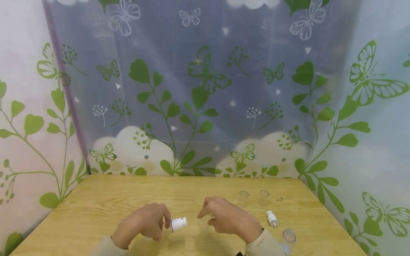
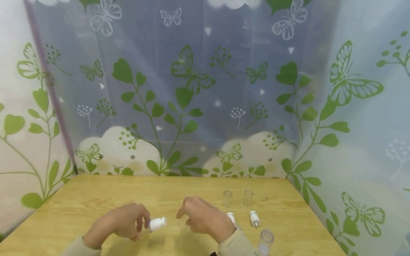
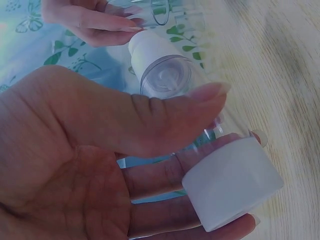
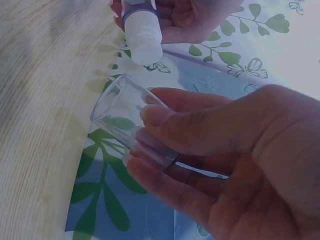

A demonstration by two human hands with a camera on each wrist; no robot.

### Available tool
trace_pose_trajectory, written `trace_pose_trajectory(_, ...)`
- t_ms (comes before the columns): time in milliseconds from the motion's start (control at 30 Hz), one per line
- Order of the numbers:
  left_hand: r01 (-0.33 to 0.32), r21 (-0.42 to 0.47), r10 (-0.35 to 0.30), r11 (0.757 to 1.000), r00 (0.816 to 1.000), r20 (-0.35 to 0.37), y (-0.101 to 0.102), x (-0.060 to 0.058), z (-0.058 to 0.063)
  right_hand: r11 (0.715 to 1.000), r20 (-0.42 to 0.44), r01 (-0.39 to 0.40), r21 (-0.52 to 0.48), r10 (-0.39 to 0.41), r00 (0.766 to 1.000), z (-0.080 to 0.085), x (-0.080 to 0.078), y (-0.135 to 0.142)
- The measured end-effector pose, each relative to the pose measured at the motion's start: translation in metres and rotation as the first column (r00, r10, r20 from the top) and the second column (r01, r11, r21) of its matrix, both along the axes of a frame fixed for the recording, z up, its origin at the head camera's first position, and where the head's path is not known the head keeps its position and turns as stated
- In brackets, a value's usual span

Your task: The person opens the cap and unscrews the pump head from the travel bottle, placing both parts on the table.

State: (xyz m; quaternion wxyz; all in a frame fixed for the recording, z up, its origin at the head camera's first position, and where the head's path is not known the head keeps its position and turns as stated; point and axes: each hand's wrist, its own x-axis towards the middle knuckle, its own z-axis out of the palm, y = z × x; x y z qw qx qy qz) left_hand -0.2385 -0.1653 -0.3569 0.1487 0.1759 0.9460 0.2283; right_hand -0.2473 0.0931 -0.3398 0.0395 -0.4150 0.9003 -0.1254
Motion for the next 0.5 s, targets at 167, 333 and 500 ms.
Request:
trace_pose_trajectory(167, 0.010, -0.008, -0.010, 1.000, 1.000, -0.003, -0.001, 0.000, -0.002, 1.000, -0.001, -0.001, 0.009, 0.001, 1.000, 0.000, -0.002, -0.002)
trace_pose_trajectory(333, 0.005, -0.017, -0.005, 1.000, 1.000, 0.001, -0.001, 0.000, -0.001, 0.999, -0.003, 0.013, 0.031, -0.013, 1.000, 0.004, -0.007, -0.003)
trace_pose_trajectory(500, 0.009, -0.025, -0.010, 1.000, 1.000, -0.018, -0.001, -0.001, -0.001, 0.997, -0.039, 0.032, 0.065, -0.030, 0.999, 0.010, -0.014, -0.001)
